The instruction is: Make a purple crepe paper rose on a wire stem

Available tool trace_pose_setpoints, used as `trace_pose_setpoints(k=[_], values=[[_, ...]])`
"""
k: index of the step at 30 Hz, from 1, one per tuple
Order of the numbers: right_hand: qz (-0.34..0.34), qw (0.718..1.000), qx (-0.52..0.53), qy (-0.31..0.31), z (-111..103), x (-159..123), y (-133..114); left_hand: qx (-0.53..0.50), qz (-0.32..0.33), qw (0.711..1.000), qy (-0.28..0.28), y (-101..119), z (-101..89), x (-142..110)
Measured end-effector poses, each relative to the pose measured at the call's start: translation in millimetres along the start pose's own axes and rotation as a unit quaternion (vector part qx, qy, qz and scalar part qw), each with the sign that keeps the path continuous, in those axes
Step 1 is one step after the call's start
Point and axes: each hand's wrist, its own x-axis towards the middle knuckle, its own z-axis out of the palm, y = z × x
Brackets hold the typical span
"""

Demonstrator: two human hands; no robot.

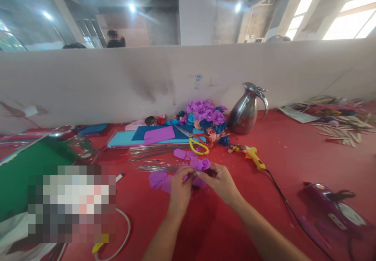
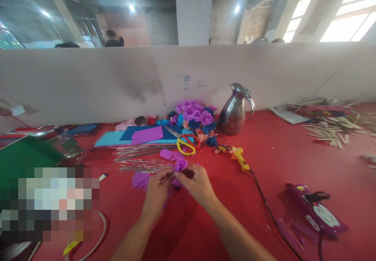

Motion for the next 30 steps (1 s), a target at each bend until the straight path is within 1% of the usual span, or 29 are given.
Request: trace_pose_setpoints(k=[3, 8, 11, 15, 18, 23, 26, 30], values=[[0.001, 1.000, -0.001, 0.001, -0.4, 0.6, 2.2, -0.005, -0.018, 1.000, -0.002, 1.3, 0.5, -0.3], [-0.003, 1.000, 0.016, -0.012, -0.5, 1.4, 1.9, 0.009, -0.016, 1.000, -0.010, 2.6, 0.9, -0.7], [-0.013, 0.999, 0.034, -0.021, -0.3, 1.1, -0.5, 0.014, -0.027, 0.999, -0.012, 4.6, 0.9, -1.7], [-0.014, 1.000, 0.021, -0.017, -1.6, 0.8, -2.5, -0.011, -0.044, 0.999, -0.018, 10.2, 1.2, -4.0], [-0.004, 1.000, 0.011, -0.012, -3.0, 1.3, -2.6, -0.029, -0.040, 0.999, -0.018, 14.8, 1.9, -5.8], [-0.001, 0.999, 0.029, -0.018, -5.0, 2.5, -1.5, -0.042, -0.035, 0.998, -0.027, 17.0, 3.6, -8.3], [-0.001, 0.999, 0.034, -0.031, -5.5, 2.8, -0.6, -0.038, -0.035, 0.999, -0.011, 15.8, 4.4, -9.2], [-0.006, 0.998, 0.033, -0.044, -4.6, 3.2, 0.3, -0.084, -0.056, 0.995, 0.000, 15.2, 4.9, -9.4]])
